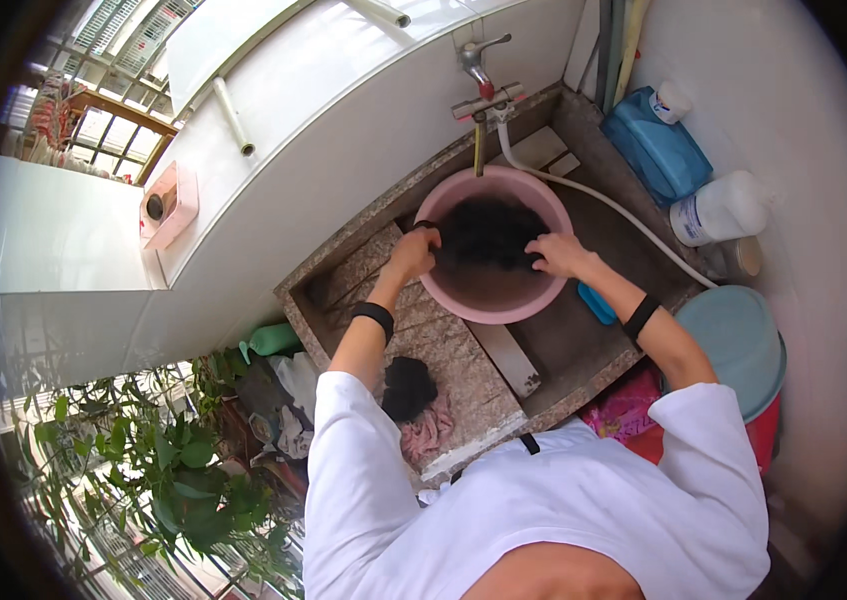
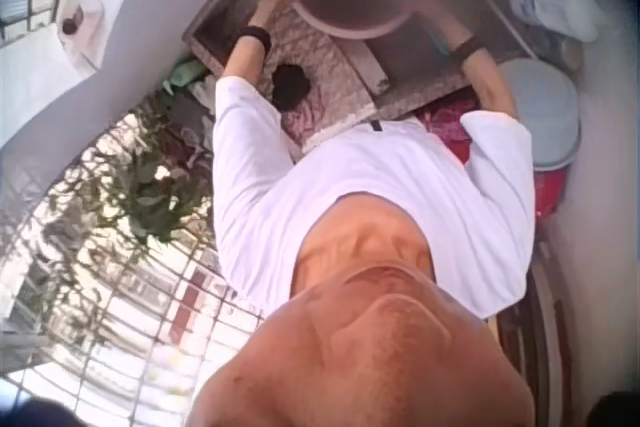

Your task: Hand-washing a dark garment in a basin using a scrub brush.

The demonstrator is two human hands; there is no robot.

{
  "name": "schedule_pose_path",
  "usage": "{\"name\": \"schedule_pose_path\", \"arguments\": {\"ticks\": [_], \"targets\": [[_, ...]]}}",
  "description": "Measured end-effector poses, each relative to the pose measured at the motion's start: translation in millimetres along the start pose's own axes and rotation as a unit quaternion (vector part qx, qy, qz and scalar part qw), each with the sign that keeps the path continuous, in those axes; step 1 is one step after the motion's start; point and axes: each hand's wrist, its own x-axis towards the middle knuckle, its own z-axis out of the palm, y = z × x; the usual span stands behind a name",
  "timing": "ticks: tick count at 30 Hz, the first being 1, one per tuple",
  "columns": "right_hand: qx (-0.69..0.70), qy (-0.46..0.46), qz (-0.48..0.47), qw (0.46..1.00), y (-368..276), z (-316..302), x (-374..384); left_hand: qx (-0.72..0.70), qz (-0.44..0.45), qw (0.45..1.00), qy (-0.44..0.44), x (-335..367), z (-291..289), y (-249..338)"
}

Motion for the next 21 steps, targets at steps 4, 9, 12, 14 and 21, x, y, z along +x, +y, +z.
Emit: {"name": "schedule_pose_path", "arguments": {"ticks": [4,9,12,14,21], "targets": [[0.085,0.071,0.304,0.946,17,46,-21,0.057,-0.045,0.995,-0.074,13,40,27],[-0.027,-0.181,0.511,0.84,47,109,-63,0.117,-0.008,0.986,-0.118,42,74,37],[-0.084,-0.168,0.503,0.844,44,123,-67,0.198,-0.044,0.958,-0.205,55,96,29],[-0.016,-0.097,0.537,0.838,61,122,-71,0.173,-0.065,0.954,-0.235,62,108,24],[0.224,0.308,0.358,0.853,11,18,-5,0.091,-0.172,0.948,-0.251,59,119,33]]}}
